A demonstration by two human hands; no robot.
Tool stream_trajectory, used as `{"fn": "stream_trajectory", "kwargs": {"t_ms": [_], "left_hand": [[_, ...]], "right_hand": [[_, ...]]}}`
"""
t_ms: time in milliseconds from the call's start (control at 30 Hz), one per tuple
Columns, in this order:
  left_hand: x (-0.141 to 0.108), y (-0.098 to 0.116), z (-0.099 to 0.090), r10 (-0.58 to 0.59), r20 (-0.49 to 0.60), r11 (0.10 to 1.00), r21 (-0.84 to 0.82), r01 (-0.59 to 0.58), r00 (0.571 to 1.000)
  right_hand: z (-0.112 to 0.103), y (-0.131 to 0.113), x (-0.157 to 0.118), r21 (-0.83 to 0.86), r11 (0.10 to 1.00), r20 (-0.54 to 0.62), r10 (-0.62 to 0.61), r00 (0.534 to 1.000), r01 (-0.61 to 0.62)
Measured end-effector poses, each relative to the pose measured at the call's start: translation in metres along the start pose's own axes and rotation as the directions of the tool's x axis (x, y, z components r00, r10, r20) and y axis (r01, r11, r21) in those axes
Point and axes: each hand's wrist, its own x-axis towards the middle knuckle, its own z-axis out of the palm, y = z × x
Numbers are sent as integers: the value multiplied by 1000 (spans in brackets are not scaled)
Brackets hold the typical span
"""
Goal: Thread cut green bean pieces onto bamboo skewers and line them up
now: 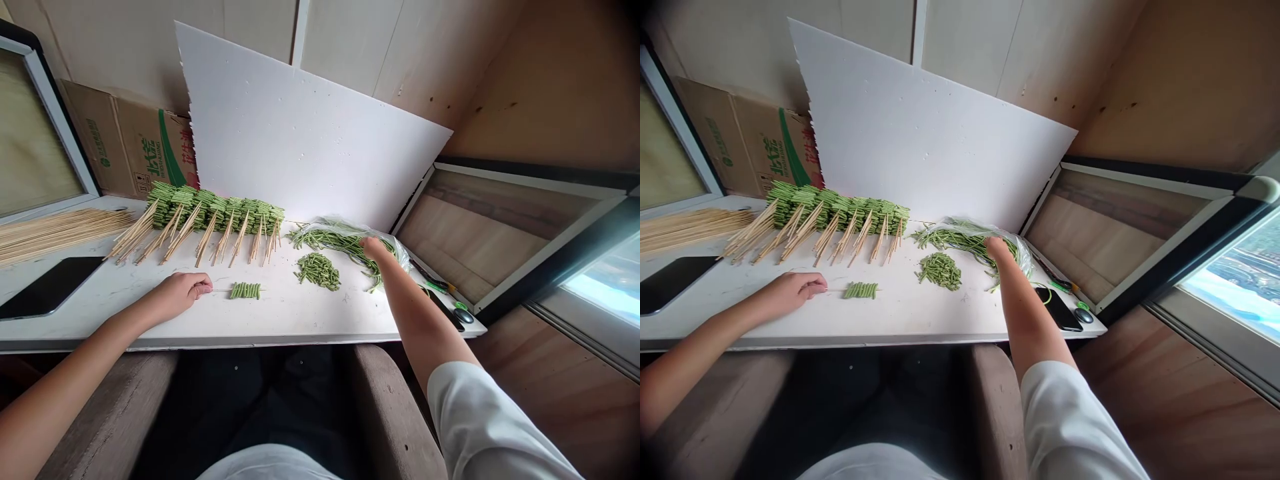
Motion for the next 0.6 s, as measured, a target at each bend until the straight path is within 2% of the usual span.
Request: {"fn": "stream_trajectory", "kwargs": {"t_ms": [133, 267, 400, 600], "left_hand": [[-2, -8, 6, -14, -43, 999, -35, 13, 999], [-2, -9, 7, -2, -27, 1000, -30, 1, 1000], [-2, -10, 9, 17, -34, 999, -40, -18, 999], [0, -13, 11, 24, -38, 998, -62, -27, 999]], "right_hand": [[13, -3, -6, -204, 979, 162, 41, 986, -7], [22, -9, -9, -332, 943, 210, 54, 976, 19], [23, -13, -8, -397, 917, 203, 50, 978, 36], [12, -11, 1, -403, 915, 105, 43, 994, 3]]}}
